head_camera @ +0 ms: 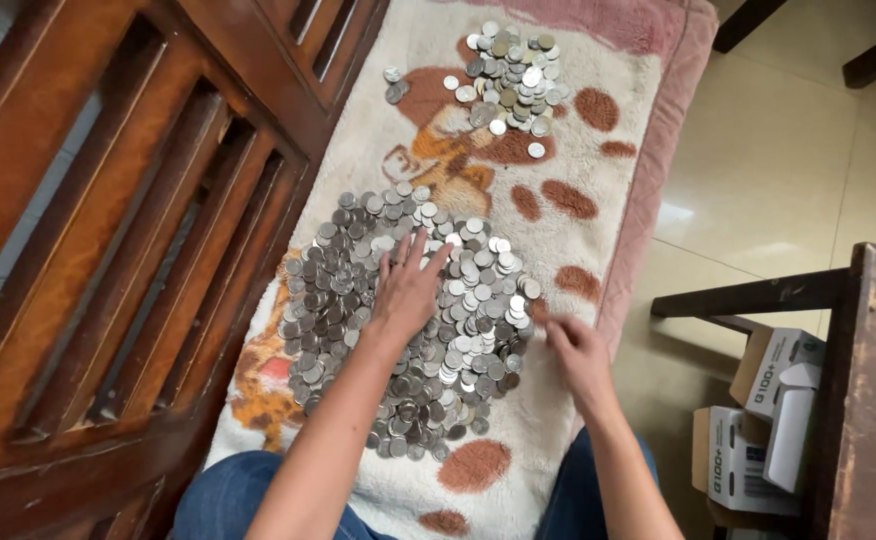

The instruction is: The person sits on a patterned mat and uses both hands to sort a large pile of silver-colored coins. They repeatedly pick up coins, separate them, and place them into a smaller pile on the mat.

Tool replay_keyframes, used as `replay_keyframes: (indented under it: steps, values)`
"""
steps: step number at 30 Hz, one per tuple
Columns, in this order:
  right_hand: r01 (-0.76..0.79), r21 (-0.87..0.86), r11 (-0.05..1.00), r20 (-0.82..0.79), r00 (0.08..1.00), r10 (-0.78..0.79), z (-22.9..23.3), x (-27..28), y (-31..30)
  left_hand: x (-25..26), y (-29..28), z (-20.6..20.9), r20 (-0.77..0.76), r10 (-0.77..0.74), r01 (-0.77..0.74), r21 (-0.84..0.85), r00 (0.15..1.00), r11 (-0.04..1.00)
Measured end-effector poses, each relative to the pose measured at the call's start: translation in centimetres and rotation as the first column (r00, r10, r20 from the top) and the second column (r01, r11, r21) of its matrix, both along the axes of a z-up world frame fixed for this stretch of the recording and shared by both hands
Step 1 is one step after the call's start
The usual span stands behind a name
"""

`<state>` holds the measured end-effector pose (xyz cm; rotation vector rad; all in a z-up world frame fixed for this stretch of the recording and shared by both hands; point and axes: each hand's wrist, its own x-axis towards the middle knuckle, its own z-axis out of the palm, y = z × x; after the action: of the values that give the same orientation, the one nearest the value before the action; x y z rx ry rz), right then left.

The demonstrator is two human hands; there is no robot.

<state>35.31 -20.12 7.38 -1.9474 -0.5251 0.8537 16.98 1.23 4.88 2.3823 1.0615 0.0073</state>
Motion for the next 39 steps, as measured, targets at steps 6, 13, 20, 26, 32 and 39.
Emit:
replay_keyframes:
  steps: [6,13,20,26,32,39]
  values:
    - [-0.202,-0.337,0.920,0.451,0.823,0.346,-2.2,3.7,5.4,0.4,-2.1,0.6,0.198,0.009,-0.047,0.189,0.980,0.981]
    - [-0.164,-0.331,0.929,0.444,0.842,0.307,-8.3,5.6,5.0,2.0,-4.1,-7.2,0.208,-0.096,0.056,0.190,0.973,0.980]
    - [-0.282,-0.401,0.871,0.406,0.798,0.445,-6.0,5.0,6.6,-4.8,-4.4,3.2,0.218,0.062,-0.033,-0.132,0.974,0.991]
    - [-0.477,-0.428,0.768,0.152,0.799,0.581,2.3,2.3,17.2,-17.5,-3.2,-2.9,0.439,0.304,-0.357,0.041,0.845,0.933]
    - [-0.096,0.142,0.985,0.007,0.995,0.096,4.7,5.2,27.9,-18.5,-1.1,-4.1,0.443,0.465,-0.520,0.004,0.766,0.854]
    - [-0.322,-0.305,0.896,0.303,0.859,0.412,-4.8,4.9,21.6,-18.0,-0.9,-5.3,0.468,0.483,-0.531,-0.035,0.740,0.847]
